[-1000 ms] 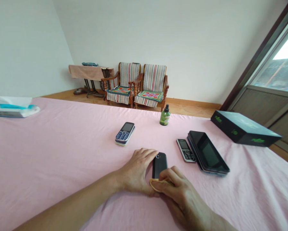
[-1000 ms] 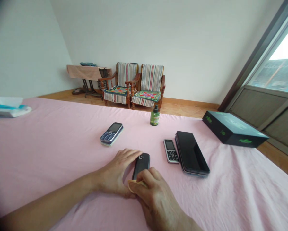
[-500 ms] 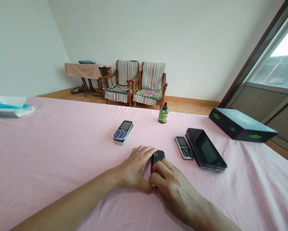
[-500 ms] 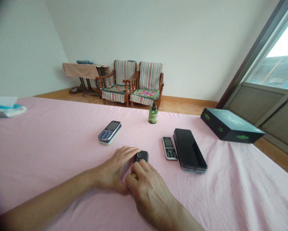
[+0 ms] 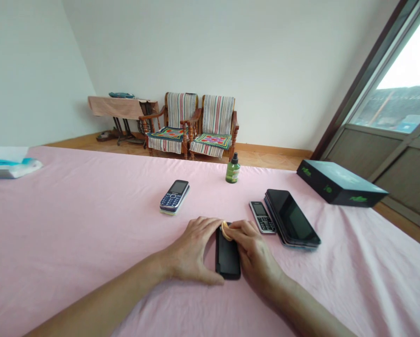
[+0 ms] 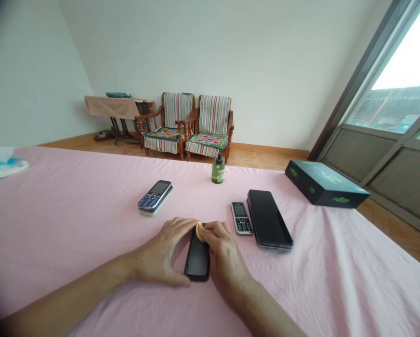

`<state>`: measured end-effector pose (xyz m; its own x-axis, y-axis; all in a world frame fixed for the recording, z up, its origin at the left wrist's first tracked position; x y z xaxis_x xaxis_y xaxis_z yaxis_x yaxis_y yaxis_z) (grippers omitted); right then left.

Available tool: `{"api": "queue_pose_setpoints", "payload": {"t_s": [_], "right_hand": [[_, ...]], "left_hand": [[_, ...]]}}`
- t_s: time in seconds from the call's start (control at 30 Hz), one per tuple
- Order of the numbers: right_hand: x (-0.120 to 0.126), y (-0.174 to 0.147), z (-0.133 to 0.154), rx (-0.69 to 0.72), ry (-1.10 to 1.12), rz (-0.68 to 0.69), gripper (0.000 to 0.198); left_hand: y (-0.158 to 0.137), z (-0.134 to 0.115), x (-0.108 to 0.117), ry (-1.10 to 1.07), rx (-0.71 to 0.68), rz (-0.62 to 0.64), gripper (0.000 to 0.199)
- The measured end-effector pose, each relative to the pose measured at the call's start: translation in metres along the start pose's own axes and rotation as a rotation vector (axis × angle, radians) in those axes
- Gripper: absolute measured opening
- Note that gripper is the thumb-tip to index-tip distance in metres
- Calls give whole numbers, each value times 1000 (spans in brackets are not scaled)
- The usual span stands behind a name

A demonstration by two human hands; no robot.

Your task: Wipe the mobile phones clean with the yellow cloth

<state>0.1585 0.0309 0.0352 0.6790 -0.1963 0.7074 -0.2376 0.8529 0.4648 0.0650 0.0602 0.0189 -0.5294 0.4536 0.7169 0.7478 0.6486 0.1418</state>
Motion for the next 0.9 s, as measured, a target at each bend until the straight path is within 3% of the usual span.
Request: {"api": "queue_pose_setpoints", "payload": {"t_s": [0.1, 0.23, 0.3, 0.47, 0.53, 0.77, 0.9], "right_hand": [[-3, -13, 18, 24, 6, 63, 41], [6, -29, 36, 73, 89, 63, 28], [21, -28, 27, 44, 69, -17, 28], [77, -21, -29, -157, -30, -368, 24], [86, -22, -41, -172, -52, -416, 21], [97, -28, -28, -114, -101, -483, 21], [109, -30, -29, -117, -162, -536, 21]], "left_hand": [[-1, 2, 0, -4, 3, -14, 106], [-1, 1, 1, 16, -19, -18, 106], [-1, 3, 1, 30, -9, 0, 106], [1, 1, -3, 65, 28, 50, 108], [4, -7, -4, 95, 24, 66, 107], [27, -32, -13, 263, 36, 193, 103], [38, -29, -16, 172, 71, 157, 103]]}}
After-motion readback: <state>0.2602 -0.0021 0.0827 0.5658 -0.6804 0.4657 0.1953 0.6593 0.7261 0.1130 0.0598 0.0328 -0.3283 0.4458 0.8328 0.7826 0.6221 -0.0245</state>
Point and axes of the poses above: each hand's wrist, its own y-axis towards the middle knuckle, its own x-axis out of the back of the hand, z = x × y, the point moved 10 cm from there along y, towards the middle knuckle, and after that the axes turned 10 degrees about -y, right-handed, at the moved point
